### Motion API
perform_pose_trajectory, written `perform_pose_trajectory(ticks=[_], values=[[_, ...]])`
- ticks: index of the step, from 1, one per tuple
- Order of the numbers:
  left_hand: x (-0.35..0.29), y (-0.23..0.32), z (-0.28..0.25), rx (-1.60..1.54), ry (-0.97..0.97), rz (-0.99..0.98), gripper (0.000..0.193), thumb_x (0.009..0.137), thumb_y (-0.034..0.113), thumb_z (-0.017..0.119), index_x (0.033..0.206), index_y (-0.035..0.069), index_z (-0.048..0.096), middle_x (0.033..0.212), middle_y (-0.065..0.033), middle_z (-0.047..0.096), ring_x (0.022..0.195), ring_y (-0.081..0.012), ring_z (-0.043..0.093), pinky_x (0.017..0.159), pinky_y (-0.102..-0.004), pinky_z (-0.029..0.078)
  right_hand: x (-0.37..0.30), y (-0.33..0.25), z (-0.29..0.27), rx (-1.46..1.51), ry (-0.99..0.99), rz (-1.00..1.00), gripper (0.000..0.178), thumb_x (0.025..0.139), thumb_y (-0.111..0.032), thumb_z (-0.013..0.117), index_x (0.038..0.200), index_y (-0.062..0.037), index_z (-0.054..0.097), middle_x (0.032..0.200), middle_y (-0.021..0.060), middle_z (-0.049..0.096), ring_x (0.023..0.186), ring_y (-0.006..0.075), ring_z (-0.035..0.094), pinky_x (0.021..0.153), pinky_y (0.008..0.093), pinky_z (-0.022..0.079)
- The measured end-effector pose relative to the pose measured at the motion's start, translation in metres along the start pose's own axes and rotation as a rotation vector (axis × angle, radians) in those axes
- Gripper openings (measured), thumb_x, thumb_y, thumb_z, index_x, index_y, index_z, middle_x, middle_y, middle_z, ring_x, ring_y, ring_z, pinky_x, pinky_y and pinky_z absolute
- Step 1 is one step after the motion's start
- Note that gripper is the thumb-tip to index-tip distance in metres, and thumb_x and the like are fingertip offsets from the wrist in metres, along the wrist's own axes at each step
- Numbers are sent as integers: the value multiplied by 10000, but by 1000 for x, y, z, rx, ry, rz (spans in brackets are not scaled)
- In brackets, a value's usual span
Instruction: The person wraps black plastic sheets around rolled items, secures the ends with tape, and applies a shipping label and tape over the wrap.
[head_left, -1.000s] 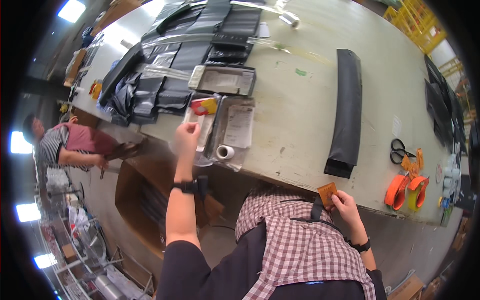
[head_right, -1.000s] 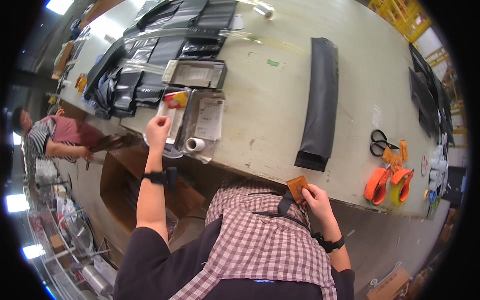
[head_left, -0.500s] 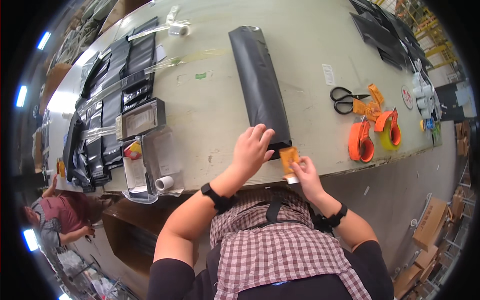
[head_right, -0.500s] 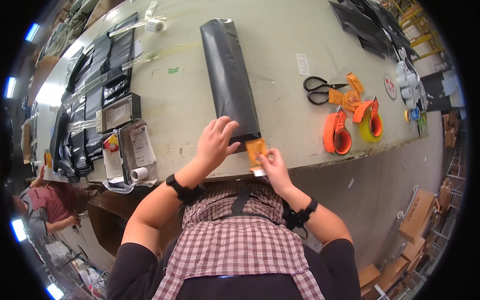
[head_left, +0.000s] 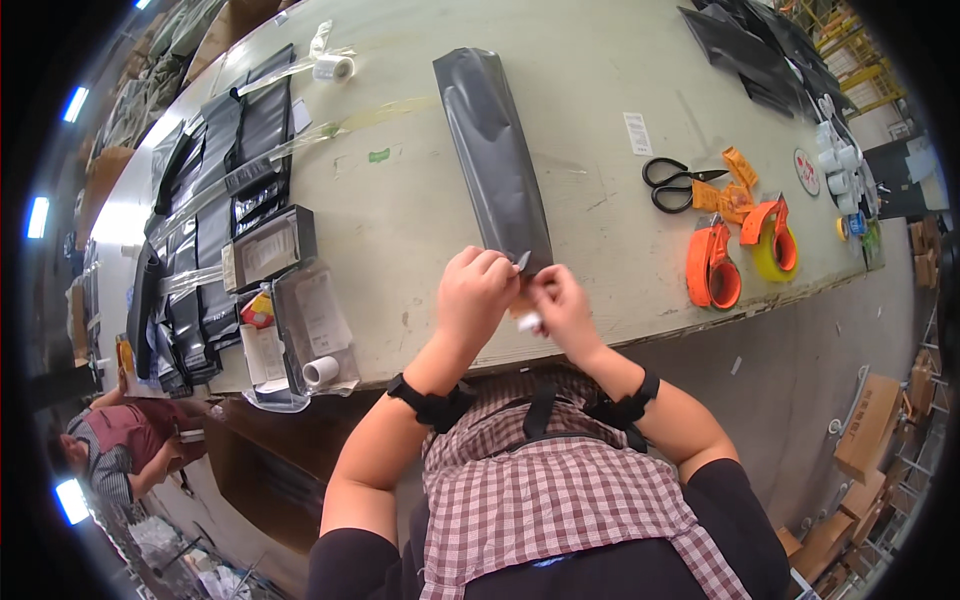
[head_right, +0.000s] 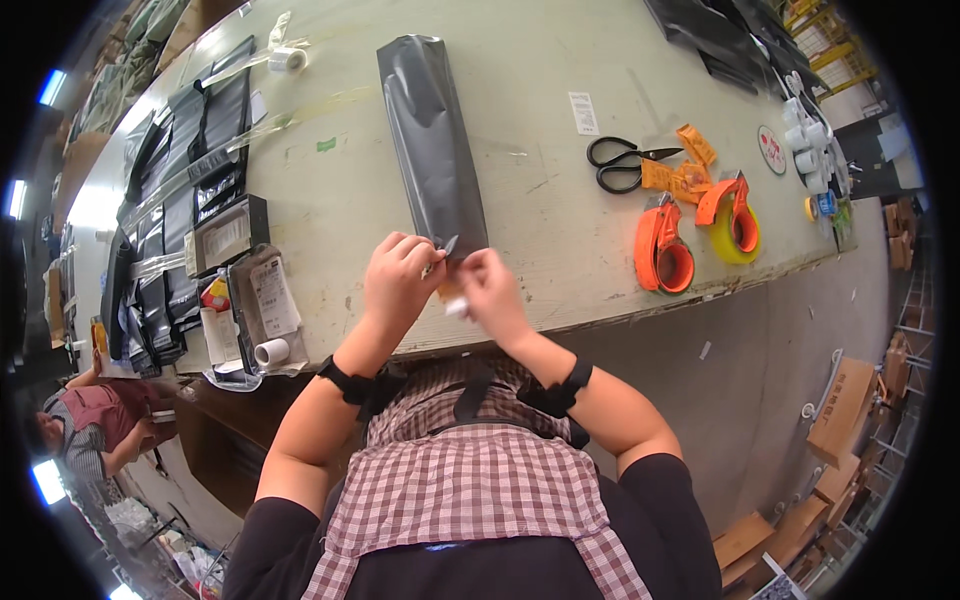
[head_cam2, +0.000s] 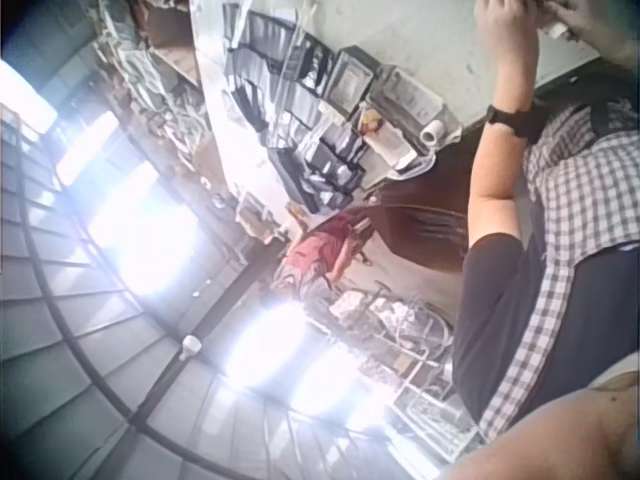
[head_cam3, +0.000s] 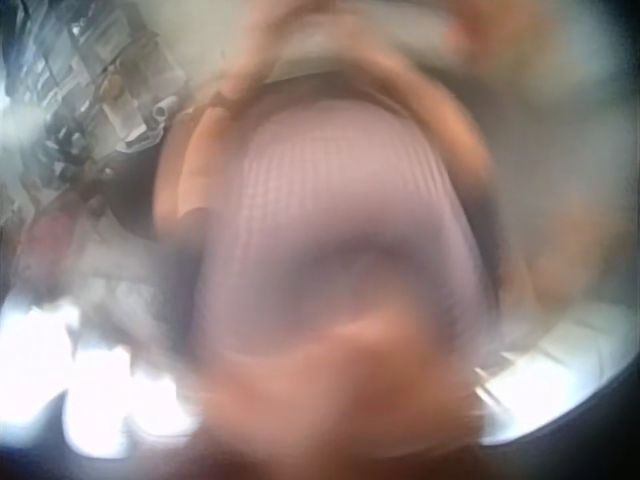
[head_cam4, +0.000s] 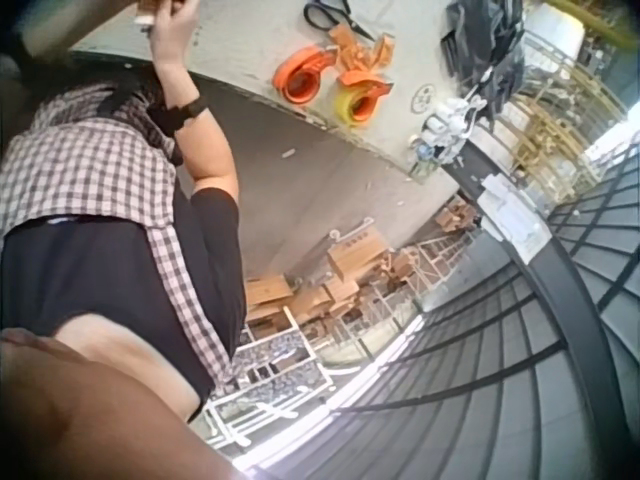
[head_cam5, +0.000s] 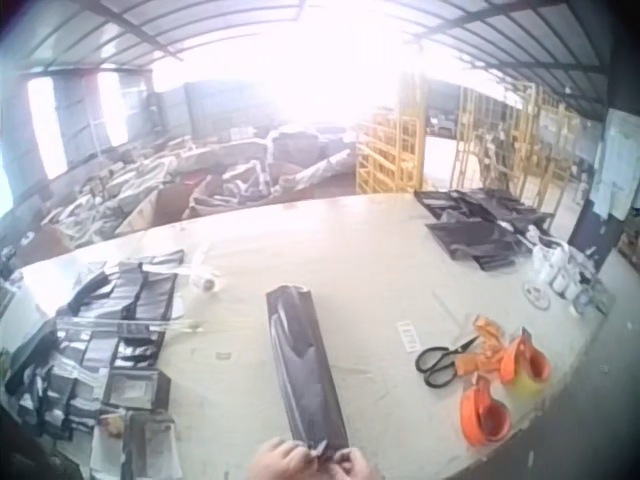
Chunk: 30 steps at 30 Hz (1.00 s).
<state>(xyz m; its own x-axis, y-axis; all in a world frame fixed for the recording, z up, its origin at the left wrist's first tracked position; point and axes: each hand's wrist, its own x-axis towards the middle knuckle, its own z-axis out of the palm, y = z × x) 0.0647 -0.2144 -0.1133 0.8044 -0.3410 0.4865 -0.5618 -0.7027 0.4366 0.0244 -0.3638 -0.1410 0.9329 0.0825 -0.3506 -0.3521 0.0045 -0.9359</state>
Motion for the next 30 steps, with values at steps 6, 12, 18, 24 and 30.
perform_pose_trajectory(ticks=[6, 12, 18, 24, 30], values=[[6, 6, -3, -32, -34, -110, 112, 642, 107, 685, 654, 74, 578, 701, -10, 603, 696, -210, 547, 623, -317, 454, 4, -9, 18, 578, 108, -39, 185, 879, -60, 501, 1048, -12, 442, 963, 79, 571, 875, 110, 564, 742, 231, 472], [3, -2, -3, -145, 19, -175, 101, 628, 100, 679, 623, 71, 582, 678, -8, 601, 701, -219, 545, 619, -319, 449, 22, -11, 13, 1399, -238, 190, 218, 753, 50, 466, 964, 3, 493, 959, 66, 554, 947, 178, 507, 898, 283, 380], [-14, -17, 4, -85, 92, -200, 234, 644, 100, 671, 853, 58, 575, 644, -82, 573, 706, -231, 544, 651, -332, 460, 3, -15, 5, 1362, -275, 182, 301, 728, 3, 480, 1027, 36, 497, 1035, 122, 545, 1015, 228, 497, 962, 332, 354], [-36, -35, 37, -348, -347, -804, 237, 727, 78, 552, 931, -43, 544, 722, -228, 605, 721, -317, 619, 668, -412, 486, -5, 0, -8, 1179, -45, 473, 482, 700, 80, 438, 1182, 65, 423, 1192, 141, 476, 1158, 249, 427, 1061, 329, 302], [-40, -36, 20, -541, -542, -923, 189, 767, 41, 428, 796, -60, 586, 562, -162, 602, 494, -235, 612, 494, -334, 493, 20, -6, 24, 1048, -228, 301, 321, 733, 102, 419, 1027, 40, 531, 1018, 122, 559, 997, 240, 534, 930, 284, 390]])
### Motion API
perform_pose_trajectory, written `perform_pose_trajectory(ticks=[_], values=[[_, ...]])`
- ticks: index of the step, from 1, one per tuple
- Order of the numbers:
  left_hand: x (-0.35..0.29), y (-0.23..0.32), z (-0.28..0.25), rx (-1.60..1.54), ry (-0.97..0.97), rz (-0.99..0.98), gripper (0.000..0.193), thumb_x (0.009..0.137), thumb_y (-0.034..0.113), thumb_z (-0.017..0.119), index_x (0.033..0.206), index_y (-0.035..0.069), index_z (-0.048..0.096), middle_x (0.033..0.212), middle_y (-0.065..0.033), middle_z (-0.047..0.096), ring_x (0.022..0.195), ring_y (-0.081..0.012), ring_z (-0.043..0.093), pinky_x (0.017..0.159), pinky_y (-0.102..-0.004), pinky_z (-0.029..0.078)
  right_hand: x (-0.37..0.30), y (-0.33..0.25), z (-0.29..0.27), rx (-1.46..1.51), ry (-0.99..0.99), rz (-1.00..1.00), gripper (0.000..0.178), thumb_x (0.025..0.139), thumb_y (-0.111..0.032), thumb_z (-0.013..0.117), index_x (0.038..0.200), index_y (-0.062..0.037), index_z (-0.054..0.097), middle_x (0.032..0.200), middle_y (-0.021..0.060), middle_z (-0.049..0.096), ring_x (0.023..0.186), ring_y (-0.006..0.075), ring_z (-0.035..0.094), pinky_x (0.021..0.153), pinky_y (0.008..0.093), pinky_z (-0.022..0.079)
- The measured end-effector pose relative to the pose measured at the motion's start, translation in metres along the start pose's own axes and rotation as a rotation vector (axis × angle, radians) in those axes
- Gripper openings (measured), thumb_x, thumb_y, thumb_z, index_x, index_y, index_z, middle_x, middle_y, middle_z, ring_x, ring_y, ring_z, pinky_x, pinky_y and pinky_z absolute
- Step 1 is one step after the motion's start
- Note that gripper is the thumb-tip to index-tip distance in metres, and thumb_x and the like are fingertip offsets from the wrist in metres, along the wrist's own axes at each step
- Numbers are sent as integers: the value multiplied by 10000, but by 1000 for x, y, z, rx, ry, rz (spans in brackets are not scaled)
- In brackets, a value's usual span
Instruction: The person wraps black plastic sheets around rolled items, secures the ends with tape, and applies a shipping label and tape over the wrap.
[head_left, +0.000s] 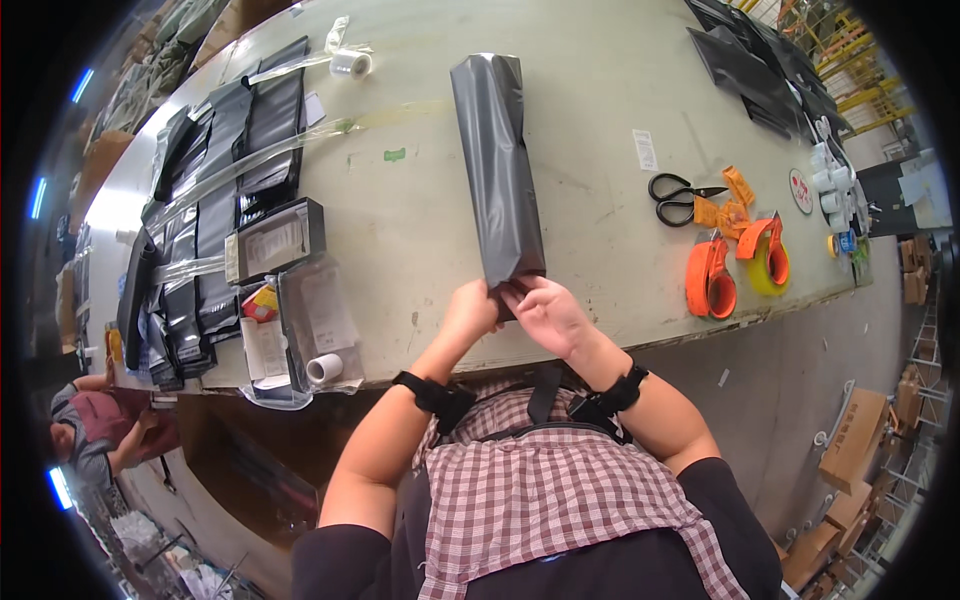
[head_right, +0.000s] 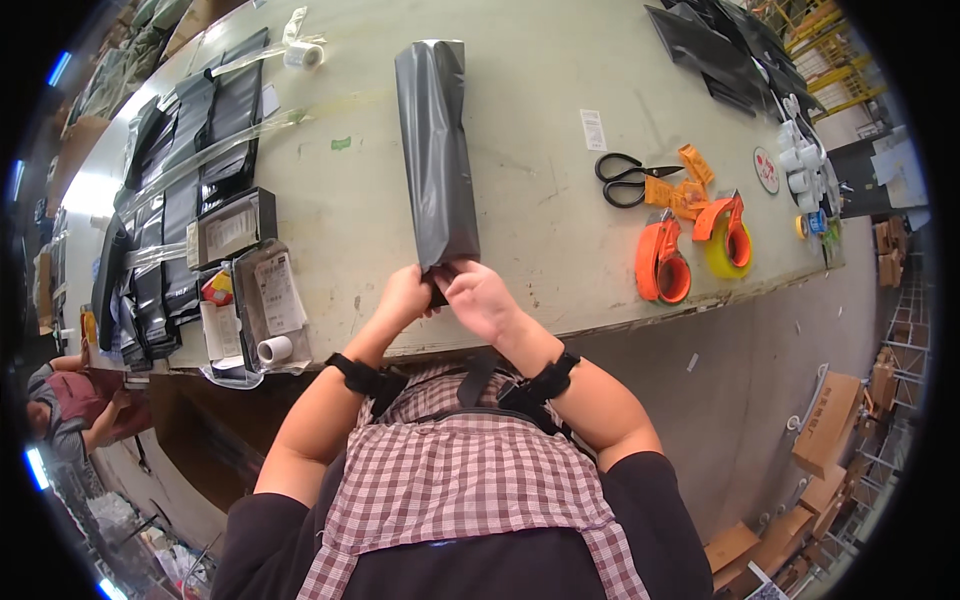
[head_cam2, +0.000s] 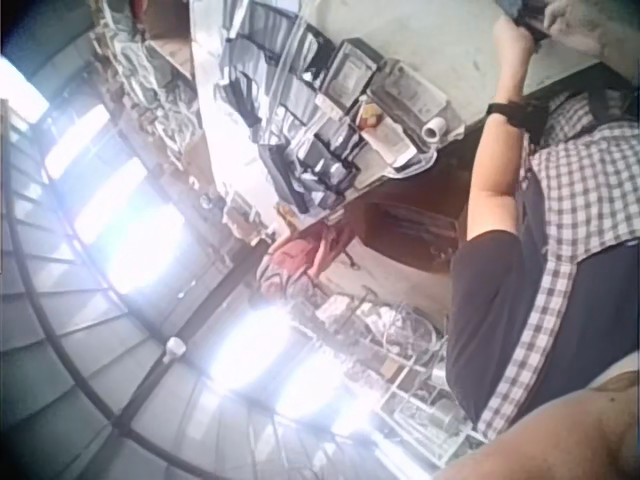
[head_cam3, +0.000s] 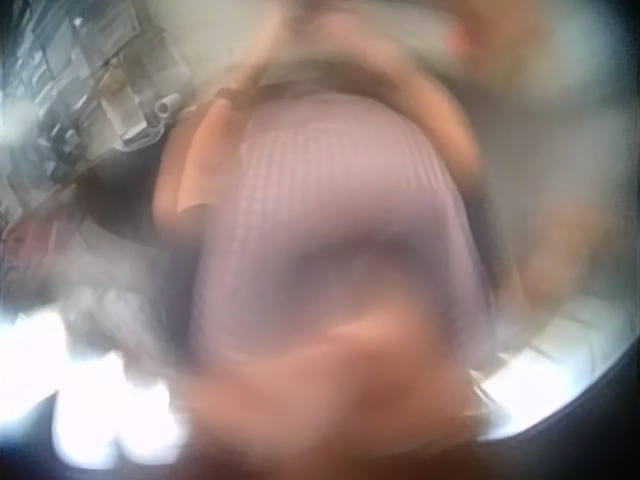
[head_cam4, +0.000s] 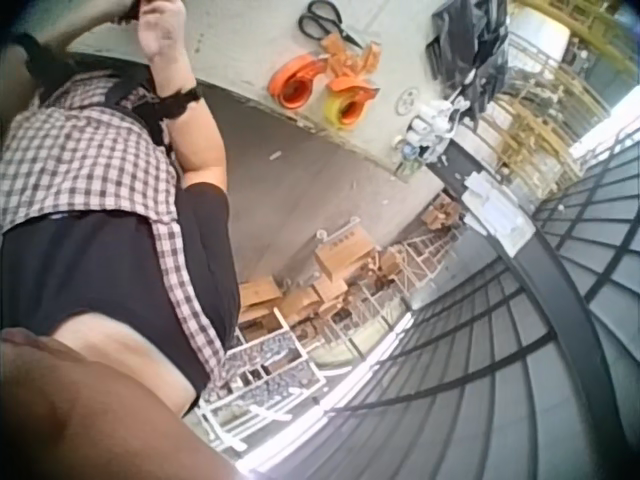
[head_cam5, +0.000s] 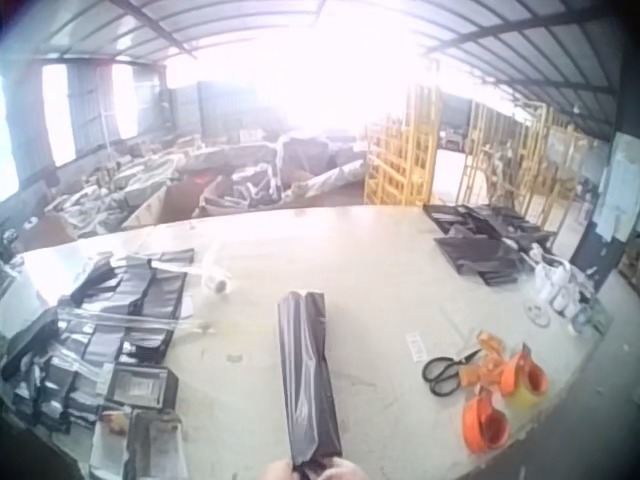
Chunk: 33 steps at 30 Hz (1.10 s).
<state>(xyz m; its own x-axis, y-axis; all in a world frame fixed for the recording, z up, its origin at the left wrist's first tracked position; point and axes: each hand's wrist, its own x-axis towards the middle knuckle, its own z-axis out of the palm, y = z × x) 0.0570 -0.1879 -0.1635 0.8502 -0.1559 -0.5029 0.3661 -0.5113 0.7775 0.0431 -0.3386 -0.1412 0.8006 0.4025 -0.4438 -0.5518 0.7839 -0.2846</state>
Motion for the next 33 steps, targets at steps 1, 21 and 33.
perform_pose_trajectory(ticks=[1, 21, 33], values=[[1, -9, -4, 13, -66, -45, 186, 802, 73, 444, 796, -55, 578, 555, -151, 595, 462, -212, 592, 459, -321, 474, -5, -2, -1, -330, 8, 33, 327, 731, 100, 437, 1049, 54, 495, 1044, 126, 540, 1005, 240, 530, 934, 290, 398], [-16, 8, 53, 386, 336, 683, 93, 691, 141, 671, 757, 79, 651, 673, -77, 559, 624, -250, 563, 570, -340, 470, -9, -51, -51, -891, 156, 375, 307, 884, -255, 487, 928, 17, 623, 878, 108, 656, 757, 175, 652, 708, 279, 520], [-113, -71, 15, 614, 125, 778, 150, 688, 94, 644, 791, 70, 537, 844, -90, 553, 782, -265, 562, 671, -338, 490, -8, -49, -87, -1061, 153, 133, 300, 903, -233, 458, 897, 21, 617, 818, 101, 643, 693, 154, 625, 637, 263, 504]])
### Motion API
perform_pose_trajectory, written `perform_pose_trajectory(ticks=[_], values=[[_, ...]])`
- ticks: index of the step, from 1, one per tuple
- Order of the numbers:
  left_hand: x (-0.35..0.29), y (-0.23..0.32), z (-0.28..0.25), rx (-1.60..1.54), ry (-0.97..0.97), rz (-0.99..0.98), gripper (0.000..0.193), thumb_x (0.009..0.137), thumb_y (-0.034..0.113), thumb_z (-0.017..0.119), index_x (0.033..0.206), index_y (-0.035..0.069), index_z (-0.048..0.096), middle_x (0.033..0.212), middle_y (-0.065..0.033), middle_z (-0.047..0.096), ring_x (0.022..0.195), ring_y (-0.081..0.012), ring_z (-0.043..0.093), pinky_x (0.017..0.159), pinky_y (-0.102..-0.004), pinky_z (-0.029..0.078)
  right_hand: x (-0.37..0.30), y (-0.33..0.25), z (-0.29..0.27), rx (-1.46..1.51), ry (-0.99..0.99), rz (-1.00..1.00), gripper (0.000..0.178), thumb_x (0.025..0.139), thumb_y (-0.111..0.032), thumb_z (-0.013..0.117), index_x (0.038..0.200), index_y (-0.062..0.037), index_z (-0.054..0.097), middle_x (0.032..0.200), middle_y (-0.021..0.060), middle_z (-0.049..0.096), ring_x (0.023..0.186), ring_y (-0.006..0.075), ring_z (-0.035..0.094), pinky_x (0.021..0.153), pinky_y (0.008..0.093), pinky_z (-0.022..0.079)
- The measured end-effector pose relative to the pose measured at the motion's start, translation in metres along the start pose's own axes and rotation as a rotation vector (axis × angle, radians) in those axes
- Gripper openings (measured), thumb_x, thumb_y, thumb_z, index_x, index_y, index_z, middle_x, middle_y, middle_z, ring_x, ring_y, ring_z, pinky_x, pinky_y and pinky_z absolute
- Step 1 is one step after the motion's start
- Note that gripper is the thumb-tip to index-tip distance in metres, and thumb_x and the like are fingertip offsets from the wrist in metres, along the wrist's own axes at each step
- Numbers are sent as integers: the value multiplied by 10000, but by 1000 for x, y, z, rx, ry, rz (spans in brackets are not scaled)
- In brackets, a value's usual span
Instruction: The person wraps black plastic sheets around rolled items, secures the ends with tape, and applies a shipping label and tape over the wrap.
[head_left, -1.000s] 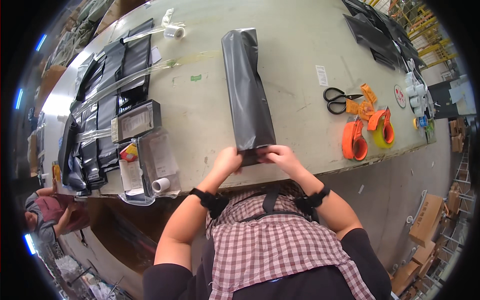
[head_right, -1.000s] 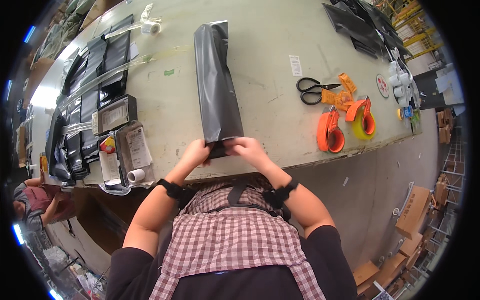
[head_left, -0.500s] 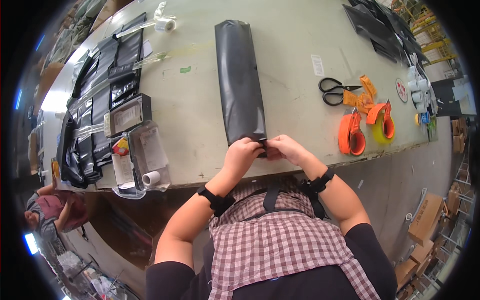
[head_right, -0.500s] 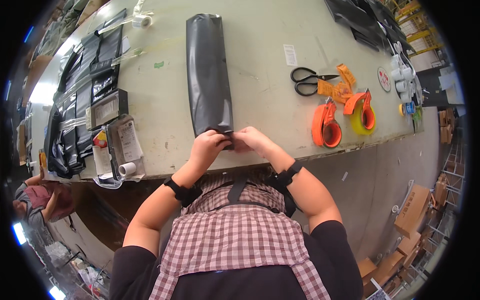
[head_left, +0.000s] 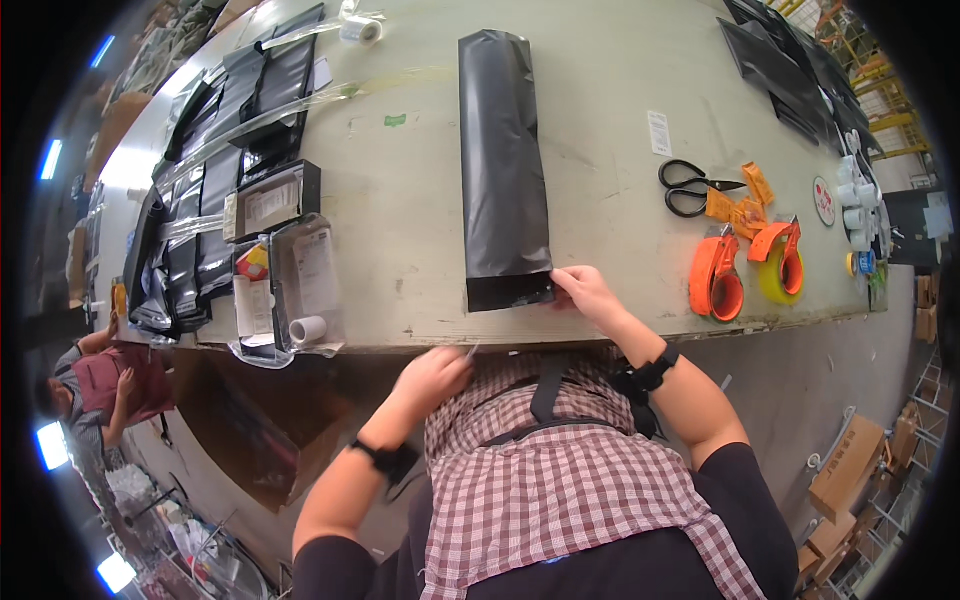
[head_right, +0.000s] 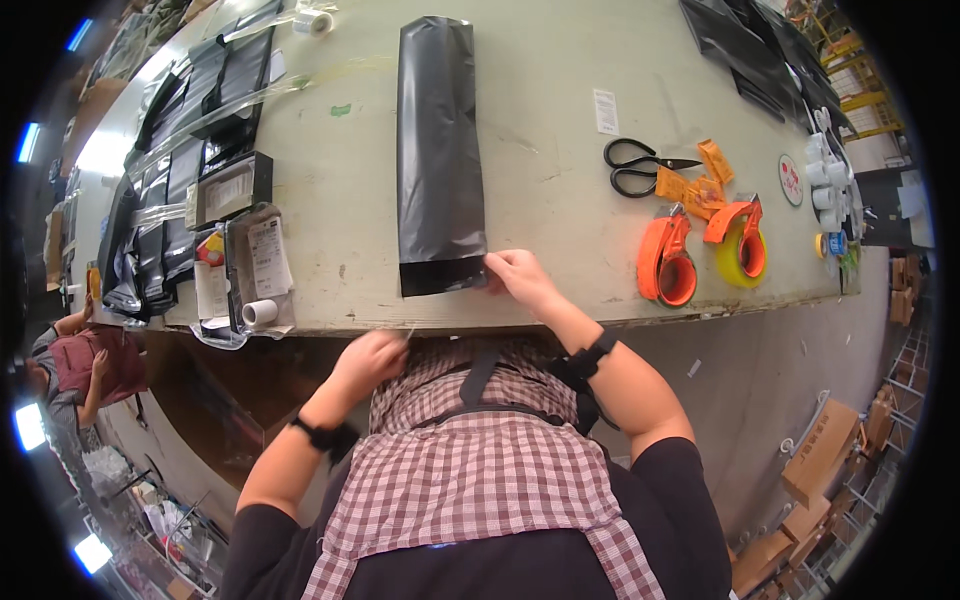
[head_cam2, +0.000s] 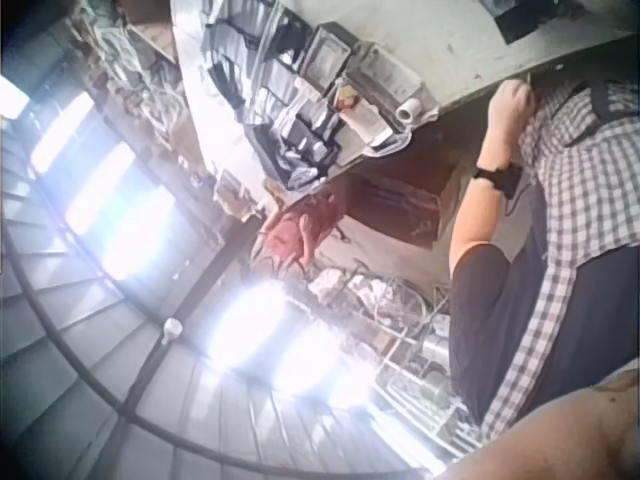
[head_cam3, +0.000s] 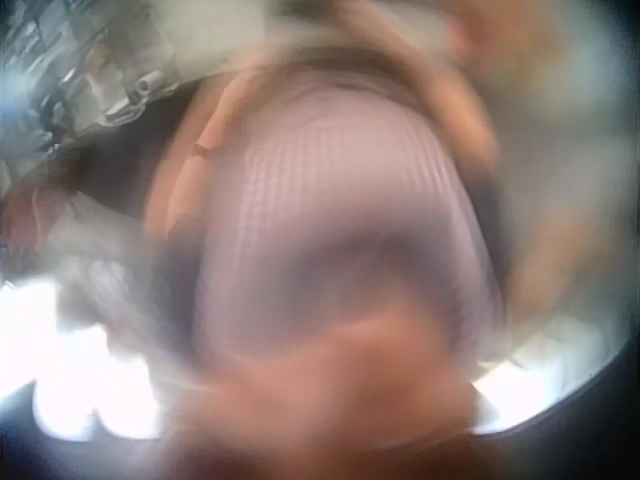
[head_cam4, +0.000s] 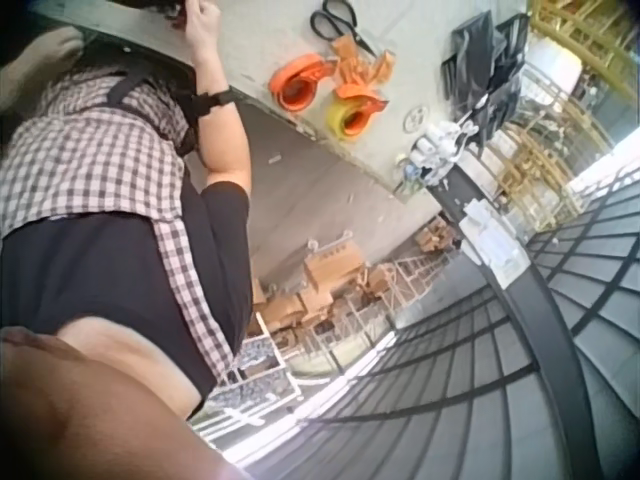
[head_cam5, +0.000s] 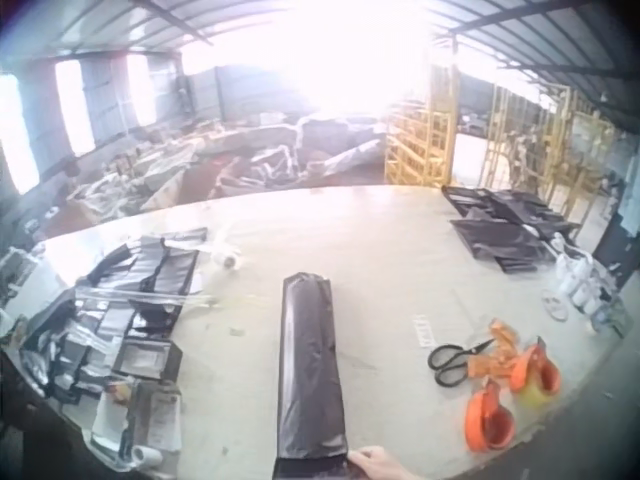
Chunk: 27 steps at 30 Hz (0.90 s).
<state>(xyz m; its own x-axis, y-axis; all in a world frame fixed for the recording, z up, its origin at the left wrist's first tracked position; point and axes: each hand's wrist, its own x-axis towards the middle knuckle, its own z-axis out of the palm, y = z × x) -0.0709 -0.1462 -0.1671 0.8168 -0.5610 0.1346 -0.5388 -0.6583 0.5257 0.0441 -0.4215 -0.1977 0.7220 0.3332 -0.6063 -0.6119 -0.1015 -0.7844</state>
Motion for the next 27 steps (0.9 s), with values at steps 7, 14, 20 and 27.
perform_pose_trajectory(ticks=[7, 14, 20, 27], values=[[-169, -32, -25, 315, -997, -319, 269, 685, 117, 592, 941, 39, 626, 959, -155, 579, 937, -301, 557, 804, -363, 468, -19, -20, -14, -808, 181, -782, 146, 812, -37, 530, 949, -61, 572, 876, 77, 597, 775, 213, 612, 658, 308, 505], [117, -34, -59, 632, 74, 498, 483, 775, 131, 544, 1252, 183, 484, 1321, -31, 417, 1173, -153, 424, 998, -336, 350, -3, -36, 4, -1263, 241, -1225, 258, 757, -60, 608, 1007, -97, 558, 1161, 61, 484, 1026, 236, 525, 899, 343, 441], [125, -73, -32, 243, 118, 676, 240, 744, 116, 615, 978, 66, 621, 1080, 1, 572, 948, -147, 553, 853, -258, 469, -4, -34, 7, -1210, 7, -1391, 114, 783, -93, 590, 887, -66, 554, 1086, 49, 538, 1020, 218, 536, 898, 343, 454], [153, -2, -97, -72, 443, 409, 174, 607, 30, 613, 777, 53, 583, 865, -48, 628, 831, -204, 593, 759, -316, 493, -49, -98, 31, -596, 317, -1334, 108, 800, 64, 517, 817, -17, 448, 988, 142, 625, 824, 261, 641, 808, 381, 509]])
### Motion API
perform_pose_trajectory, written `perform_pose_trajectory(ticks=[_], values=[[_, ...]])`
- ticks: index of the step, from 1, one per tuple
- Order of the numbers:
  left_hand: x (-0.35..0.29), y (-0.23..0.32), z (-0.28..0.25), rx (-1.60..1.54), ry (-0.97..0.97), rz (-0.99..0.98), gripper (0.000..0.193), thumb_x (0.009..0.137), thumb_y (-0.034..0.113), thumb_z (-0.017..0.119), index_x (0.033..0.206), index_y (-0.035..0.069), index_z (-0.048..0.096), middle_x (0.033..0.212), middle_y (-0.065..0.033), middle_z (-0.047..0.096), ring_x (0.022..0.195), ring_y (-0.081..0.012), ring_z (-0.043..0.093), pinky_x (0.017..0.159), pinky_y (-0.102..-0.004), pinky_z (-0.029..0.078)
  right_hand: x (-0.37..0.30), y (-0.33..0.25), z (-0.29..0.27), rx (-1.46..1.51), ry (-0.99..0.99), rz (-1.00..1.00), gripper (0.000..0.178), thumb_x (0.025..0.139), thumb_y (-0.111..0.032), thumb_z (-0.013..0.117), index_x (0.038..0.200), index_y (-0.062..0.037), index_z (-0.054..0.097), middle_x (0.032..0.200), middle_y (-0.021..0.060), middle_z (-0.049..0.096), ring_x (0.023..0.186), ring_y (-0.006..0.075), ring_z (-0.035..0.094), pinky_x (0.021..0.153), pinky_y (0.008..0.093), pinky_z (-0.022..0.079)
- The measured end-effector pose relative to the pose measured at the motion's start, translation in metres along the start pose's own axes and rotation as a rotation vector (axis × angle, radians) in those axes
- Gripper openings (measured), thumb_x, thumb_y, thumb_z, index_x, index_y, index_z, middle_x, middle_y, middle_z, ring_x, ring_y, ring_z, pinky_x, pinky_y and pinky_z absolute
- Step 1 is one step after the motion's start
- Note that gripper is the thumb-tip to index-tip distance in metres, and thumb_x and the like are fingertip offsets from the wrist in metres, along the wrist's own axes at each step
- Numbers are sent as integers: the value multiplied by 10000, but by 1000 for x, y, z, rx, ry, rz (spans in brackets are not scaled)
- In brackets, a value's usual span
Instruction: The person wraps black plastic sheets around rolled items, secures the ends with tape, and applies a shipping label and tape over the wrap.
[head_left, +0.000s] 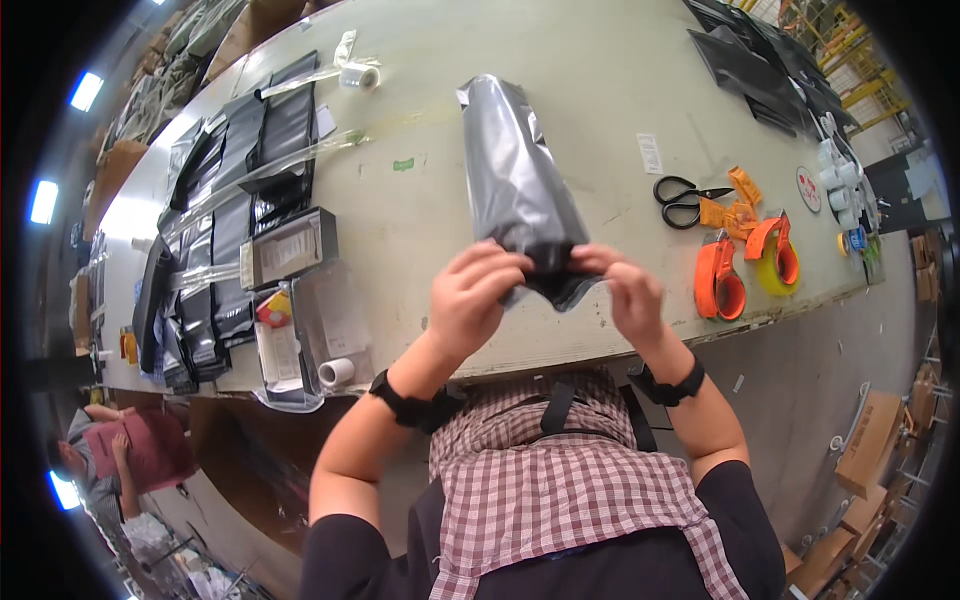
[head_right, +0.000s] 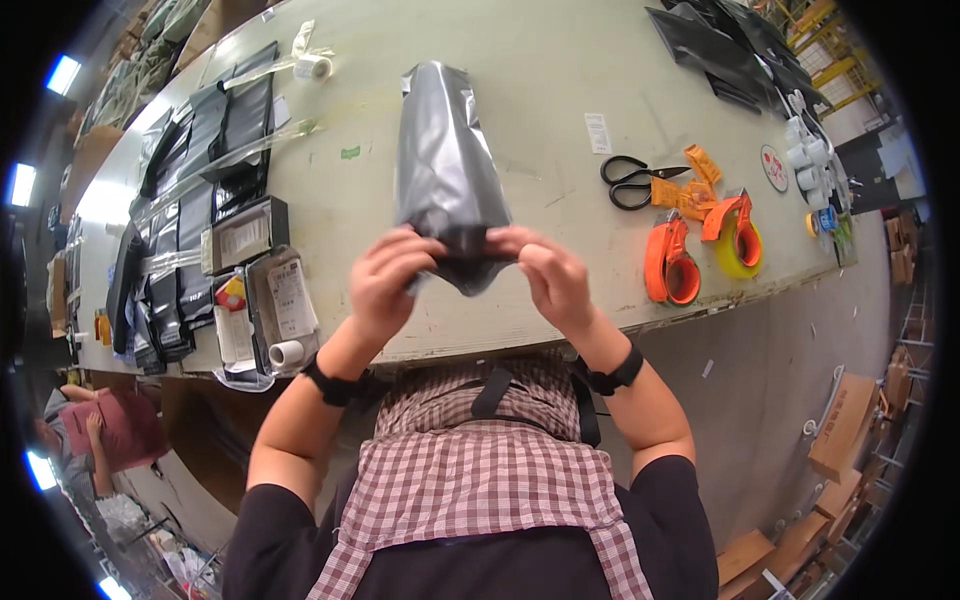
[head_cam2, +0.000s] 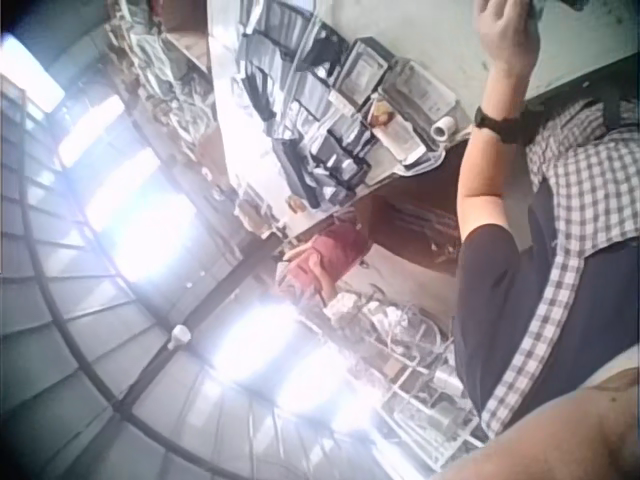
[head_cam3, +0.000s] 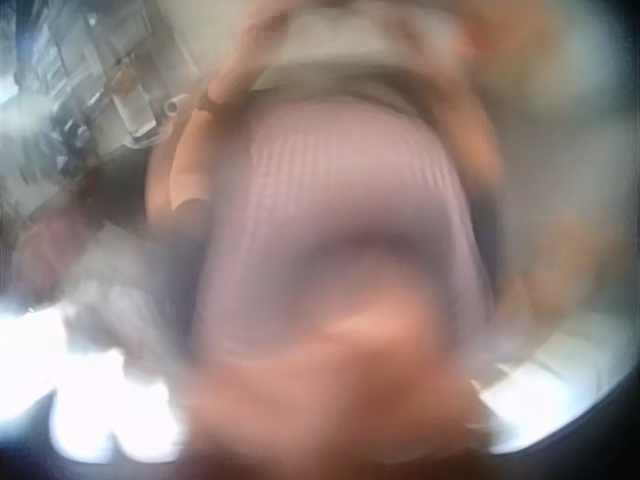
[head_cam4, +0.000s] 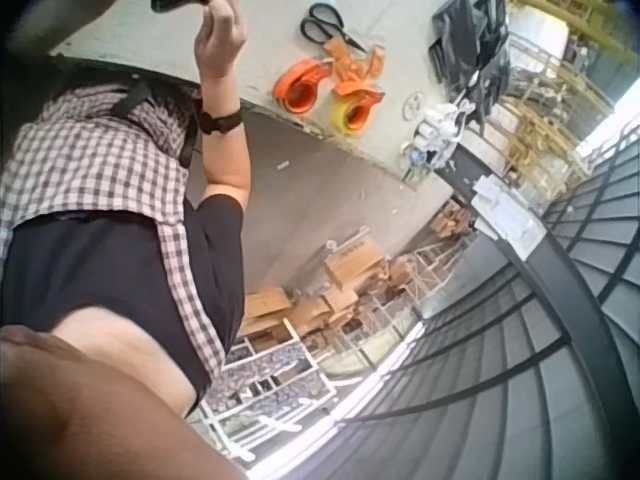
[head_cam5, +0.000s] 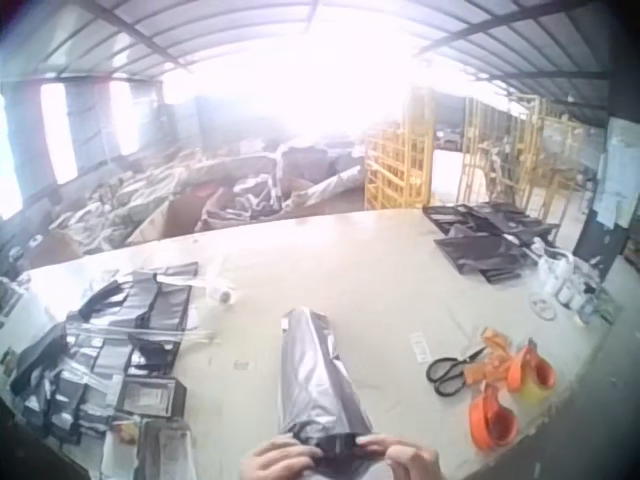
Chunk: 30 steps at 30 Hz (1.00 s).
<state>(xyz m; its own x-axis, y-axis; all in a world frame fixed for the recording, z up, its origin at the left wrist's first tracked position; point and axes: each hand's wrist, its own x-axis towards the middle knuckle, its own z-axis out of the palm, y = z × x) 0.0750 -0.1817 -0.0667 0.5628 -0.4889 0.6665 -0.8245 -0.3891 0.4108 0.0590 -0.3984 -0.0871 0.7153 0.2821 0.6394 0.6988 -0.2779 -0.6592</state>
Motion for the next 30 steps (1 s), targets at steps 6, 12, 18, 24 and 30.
perform_pose_trajectory(ticks=[6, 12, 18, 24, 30], values=[[52, 36, -30, 33, 501, -395, 51, 743, 2, 593, 773, 33, 565, 620, -61, 552, 555, -178, 538, 539, -238, 428, 81, -35, -17, -241, 333, -234, 89, 870, -29, 513, 811, -29, 446, 812, 124, 629, 526, 202, 550, 496, 266, 459], [-32, -24, 36, -640, 510, -1186, 419, 942, 285, 464, 601, 43, 437, 515, 72, 298, 509, -33, 255, 441, -236, 218, 38, 35, 48, -396, -49, 524, 247, 907, -174, 484, 722, -14, 449, 623, 182, 551, 531, 340, 528, 472, 339, 419], [-94, -60, 83, 394, 422, -866, 236, 881, 209, 521, 975, 12, 433, 741, -157, 544, 530, -338, 517, 523, -429, 423, -18, 80, 116, -631, -233, 783, 241, 920, -194, 408, 1020, 25, 420, 658, 231, 567, 680, 416, 582, 593, 473, 473], [-96, -37, 66, 153, -56, -1115, 396, 820, 138, 555, 1180, 61, 411, 962, -228, 560, 802, -406, 566, 685, -470, 457, -22, 51, 100, -817, -660, 783, 459, 812, -39, 460, 1244, 3, 309, 980, 218, 538, 736, 365, 618, 605, 424, 516], [-152, -55, -37, 775, 150, -1024, 297, 735, 171, 680, 984, 46, 575, 962, -143, 555, 889, -306, 540, 766, -381, 457, -52, 13, 81, -620, -637, 671, 516, 760, 29, 469, 1254, 18, 322, 1040, 221, 496, 770, 349, 609, 673, 411, 503]])
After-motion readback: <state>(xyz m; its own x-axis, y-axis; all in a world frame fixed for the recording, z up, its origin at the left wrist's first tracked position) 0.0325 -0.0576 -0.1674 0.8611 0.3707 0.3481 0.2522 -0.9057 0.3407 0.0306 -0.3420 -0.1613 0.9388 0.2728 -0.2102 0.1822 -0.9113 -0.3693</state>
